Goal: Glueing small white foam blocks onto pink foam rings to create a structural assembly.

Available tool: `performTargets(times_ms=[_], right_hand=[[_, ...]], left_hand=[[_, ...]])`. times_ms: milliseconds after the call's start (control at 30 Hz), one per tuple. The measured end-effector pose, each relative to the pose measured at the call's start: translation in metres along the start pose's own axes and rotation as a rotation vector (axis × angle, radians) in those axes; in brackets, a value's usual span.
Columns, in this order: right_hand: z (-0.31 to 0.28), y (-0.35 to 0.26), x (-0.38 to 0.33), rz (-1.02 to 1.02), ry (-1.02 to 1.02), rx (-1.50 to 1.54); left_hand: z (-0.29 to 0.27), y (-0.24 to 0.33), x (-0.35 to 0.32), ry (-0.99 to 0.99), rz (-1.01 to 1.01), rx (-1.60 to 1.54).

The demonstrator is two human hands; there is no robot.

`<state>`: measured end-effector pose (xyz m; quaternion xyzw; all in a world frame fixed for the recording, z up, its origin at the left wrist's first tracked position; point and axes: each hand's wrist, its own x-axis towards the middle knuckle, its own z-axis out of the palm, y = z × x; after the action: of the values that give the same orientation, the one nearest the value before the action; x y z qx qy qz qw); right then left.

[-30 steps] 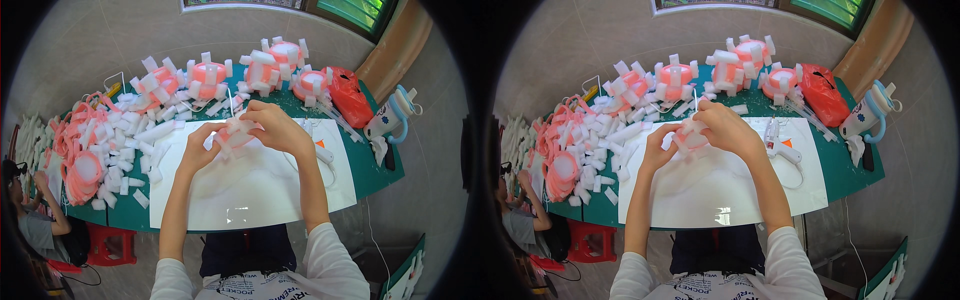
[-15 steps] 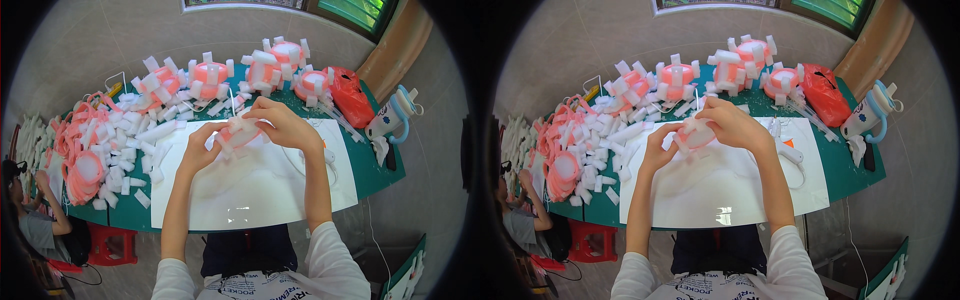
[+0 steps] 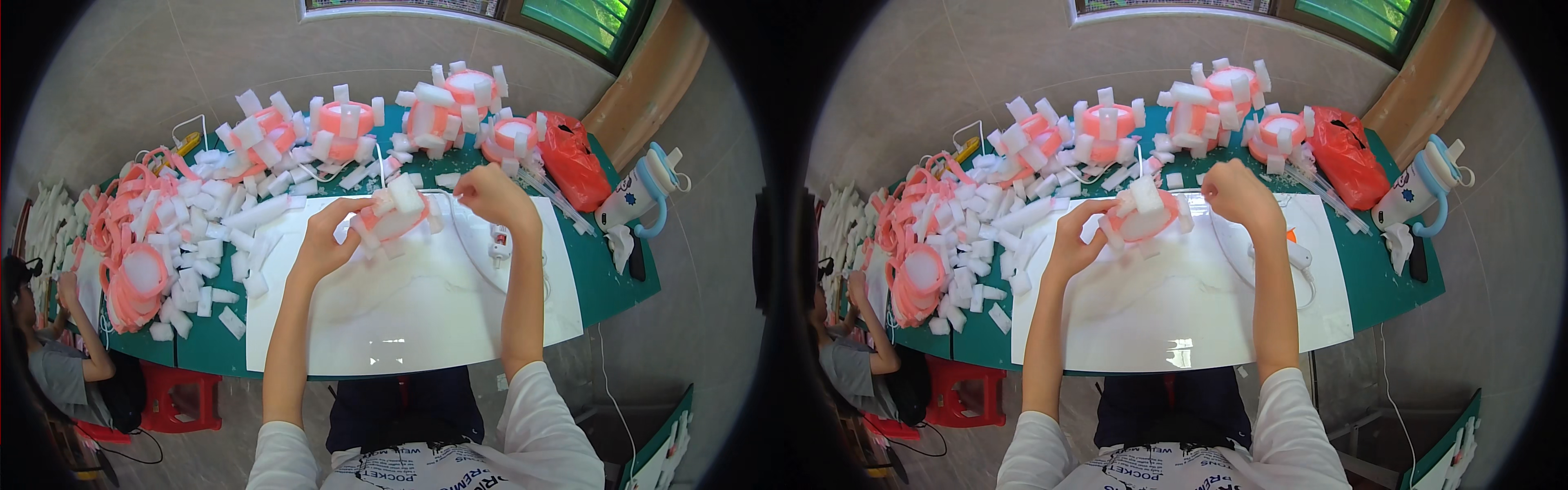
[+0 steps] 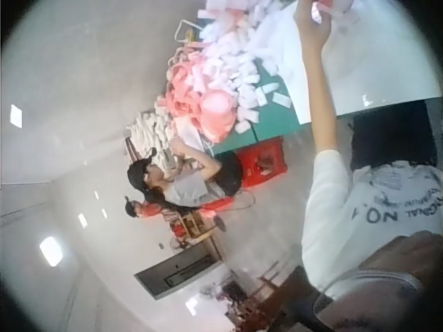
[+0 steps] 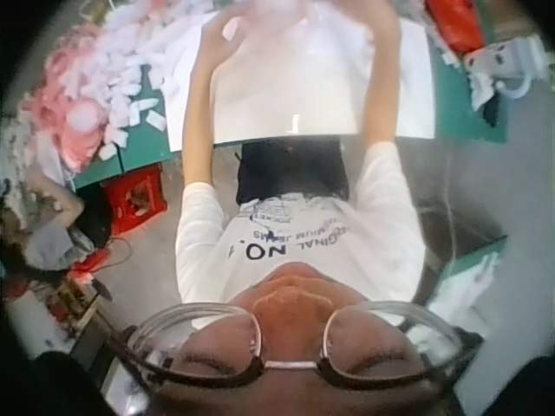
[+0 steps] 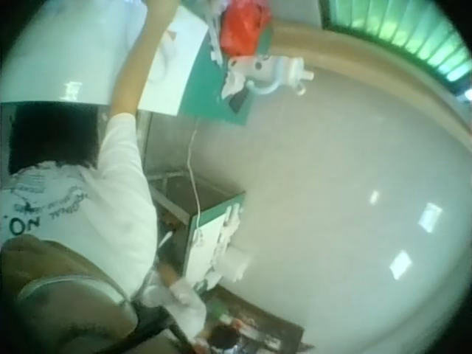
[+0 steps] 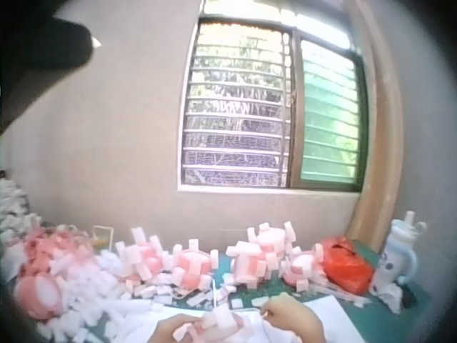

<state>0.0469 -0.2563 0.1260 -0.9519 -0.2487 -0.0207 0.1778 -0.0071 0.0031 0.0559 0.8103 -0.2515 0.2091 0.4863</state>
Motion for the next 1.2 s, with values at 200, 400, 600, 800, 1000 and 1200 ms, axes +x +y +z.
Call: performTargets(times_ms=[200, 400, 600, 800, 1000, 1200], right_hand=[[0.020, 0.004, 0.022, 0.074, -0.268, 0.245], [0.019, 0.003, 0.027, -0.020, -0.312, 0.217], [0.018, 0.003, 0.027, -0.044, -0.317, 0.280], [0.012, 0.007, 0.024, 0.050, -0.329, 0.268], [-0.008, -0.019, 0.010, -0.143, 0.193, 0.204], [0.000, -0.042, 0.010, -0.518, 0.248, 0.351]], left_hand=[[0.001, -0.005, 0.000, 0.003, -0.002, -0.012], [0.002, -0.007, -0.001, -0.002, -0.070, -0.059], [0.003, -0.010, 0.000, 0.025, -0.073, -0.100], [0.001, -0.011, -0.002, -0.021, -0.095, -0.096], [0.000, -0.009, -0.001, -0.035, -0.097, -0.120], [0.000, -0.010, -0.001, -0.005, -0.087, -0.130]])
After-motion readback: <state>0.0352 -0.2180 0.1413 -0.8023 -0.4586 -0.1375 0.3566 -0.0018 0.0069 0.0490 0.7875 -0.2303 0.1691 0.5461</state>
